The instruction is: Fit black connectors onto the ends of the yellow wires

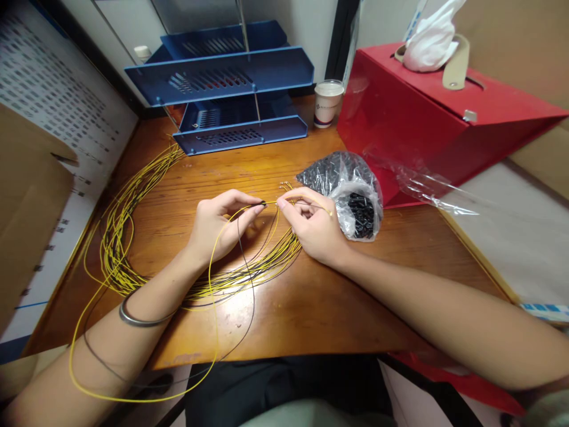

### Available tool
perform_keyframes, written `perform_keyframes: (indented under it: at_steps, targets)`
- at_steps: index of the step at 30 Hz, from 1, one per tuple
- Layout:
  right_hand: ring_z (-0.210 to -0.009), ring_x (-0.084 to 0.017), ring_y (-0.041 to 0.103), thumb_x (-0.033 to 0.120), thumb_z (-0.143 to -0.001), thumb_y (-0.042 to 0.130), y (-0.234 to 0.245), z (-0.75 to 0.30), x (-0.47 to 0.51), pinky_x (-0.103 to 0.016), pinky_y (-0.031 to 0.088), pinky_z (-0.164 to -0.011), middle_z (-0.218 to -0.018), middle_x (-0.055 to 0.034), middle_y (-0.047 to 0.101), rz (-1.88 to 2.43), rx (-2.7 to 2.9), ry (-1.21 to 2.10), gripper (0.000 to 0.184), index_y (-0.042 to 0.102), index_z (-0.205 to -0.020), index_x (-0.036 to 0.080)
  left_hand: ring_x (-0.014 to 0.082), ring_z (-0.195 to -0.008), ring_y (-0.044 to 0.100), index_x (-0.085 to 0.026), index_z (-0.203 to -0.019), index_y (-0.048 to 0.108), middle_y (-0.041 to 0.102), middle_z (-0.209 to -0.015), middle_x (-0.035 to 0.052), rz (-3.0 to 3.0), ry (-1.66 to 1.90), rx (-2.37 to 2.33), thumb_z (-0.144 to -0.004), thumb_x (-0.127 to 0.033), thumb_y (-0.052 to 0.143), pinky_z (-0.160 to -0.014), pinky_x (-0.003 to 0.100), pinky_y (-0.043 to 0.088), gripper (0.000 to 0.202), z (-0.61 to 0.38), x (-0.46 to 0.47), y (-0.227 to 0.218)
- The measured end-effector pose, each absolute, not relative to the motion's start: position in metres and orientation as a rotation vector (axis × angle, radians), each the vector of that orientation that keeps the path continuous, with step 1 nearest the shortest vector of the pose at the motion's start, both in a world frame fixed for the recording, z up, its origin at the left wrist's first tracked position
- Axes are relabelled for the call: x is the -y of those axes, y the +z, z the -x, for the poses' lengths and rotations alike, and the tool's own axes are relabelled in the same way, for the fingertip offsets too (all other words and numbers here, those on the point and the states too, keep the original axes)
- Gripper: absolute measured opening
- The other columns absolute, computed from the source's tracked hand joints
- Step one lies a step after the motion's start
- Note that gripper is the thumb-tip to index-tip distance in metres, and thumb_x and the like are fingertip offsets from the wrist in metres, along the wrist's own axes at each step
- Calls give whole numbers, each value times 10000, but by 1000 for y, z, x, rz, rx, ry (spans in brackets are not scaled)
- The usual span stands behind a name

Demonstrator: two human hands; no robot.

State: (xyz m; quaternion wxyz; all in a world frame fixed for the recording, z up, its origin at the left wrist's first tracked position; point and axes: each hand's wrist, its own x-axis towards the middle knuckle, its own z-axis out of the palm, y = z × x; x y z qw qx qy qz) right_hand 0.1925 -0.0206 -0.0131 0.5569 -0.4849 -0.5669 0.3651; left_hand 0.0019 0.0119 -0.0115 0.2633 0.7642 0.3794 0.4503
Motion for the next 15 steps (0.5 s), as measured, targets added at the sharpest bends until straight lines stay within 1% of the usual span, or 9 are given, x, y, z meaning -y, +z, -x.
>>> perform_keyframes:
  at_steps: [5, 11, 15]
  targets:
    - [-431, -77, 476, 314, -865, 700, -12, -193, 21, -216, 362, -429, -532, 63, 515, 1116, 1306, 848, 141, 643, -836, 188, 155, -776, 763, -181, -918, 756, 814, -894, 32, -2068, 1219, -1056, -875, -284, 737, -731, 235, 578, 114, -1, -12, -11]
    - [-433, -77, 476, 306, -839, 706, -13, -192, 20, -210, 355, -417, -538, 58, 525, 1117, 1301, 899, 140, 639, -804, 188, 140, -707, 744, -173, -897, 758, 810, -856, 30, -2081, 1221, -1019, -872, -271, 742, -671, 222, 556, 103, -2, -11, -9]
    - [-431, -75, 465, 295, -833, 701, -12, -192, 20, -212, 337, -412, -531, 57, 525, 1123, 1321, 906, 129, 646, -801, 183, 135, -693, 738, -174, -905, 759, 809, -860, 31, -2081, 1222, -1034, -869, -270, 746, -658, 221, 546, 103, -2, -12, -9]
